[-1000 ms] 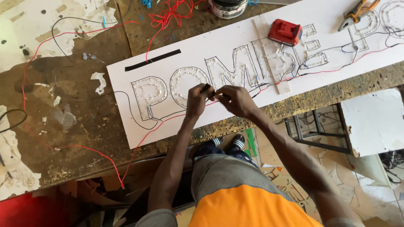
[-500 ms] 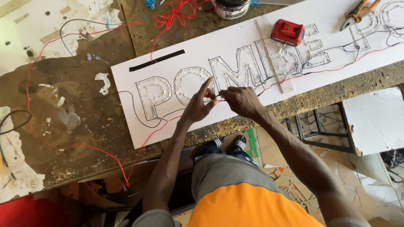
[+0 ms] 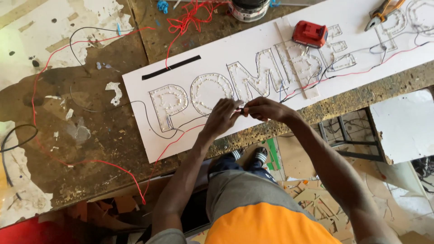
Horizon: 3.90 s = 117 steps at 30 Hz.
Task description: Connecting electrical wires to components on a sign board to assemble a lighted sign
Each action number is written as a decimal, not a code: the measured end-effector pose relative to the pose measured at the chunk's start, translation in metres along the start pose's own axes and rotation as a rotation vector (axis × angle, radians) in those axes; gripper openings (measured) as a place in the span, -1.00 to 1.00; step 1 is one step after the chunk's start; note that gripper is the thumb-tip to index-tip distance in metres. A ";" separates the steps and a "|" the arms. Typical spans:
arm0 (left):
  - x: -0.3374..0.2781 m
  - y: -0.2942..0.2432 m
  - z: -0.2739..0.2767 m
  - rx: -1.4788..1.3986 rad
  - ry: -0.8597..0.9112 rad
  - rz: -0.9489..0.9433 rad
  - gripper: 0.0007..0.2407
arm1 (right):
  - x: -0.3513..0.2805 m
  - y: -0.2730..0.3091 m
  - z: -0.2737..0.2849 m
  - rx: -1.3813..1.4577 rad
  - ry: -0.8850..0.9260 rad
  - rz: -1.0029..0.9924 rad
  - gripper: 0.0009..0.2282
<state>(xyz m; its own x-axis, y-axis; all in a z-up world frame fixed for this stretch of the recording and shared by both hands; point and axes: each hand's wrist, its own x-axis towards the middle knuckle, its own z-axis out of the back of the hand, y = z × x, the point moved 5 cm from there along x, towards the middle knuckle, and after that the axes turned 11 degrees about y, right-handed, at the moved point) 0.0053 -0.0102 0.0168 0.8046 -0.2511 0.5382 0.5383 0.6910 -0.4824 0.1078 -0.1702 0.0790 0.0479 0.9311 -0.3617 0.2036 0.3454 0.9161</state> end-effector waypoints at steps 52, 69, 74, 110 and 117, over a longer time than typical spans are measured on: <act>0.014 0.003 0.017 -0.621 0.295 0.456 -0.35 | 0.002 -0.017 -0.022 -1.394 -0.528 0.202 -0.87; -0.005 0.023 -0.002 -0.016 0.181 0.006 -0.82 | 0.024 -0.075 0.013 0.131 -0.103 0.037 -0.76; 0.002 0.014 -0.006 0.043 0.142 -0.082 -0.82 | 0.024 -0.085 0.023 0.256 -0.052 0.011 -0.80; 0.029 0.015 0.007 -0.379 -0.197 0.260 -0.93 | 0.025 -0.042 0.036 0.000 -0.129 0.110 -0.74; 0.038 0.029 0.011 -0.400 -0.193 0.268 -0.93 | -0.005 0.004 0.017 -0.526 -0.450 0.277 -0.57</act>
<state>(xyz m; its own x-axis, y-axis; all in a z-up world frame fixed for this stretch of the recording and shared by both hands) 0.0492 0.0076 0.0308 0.8866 0.0553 0.4591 0.4039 0.3909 -0.8271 0.1255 -0.1751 0.0818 0.4480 0.8932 -0.0380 -0.3638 0.2209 0.9049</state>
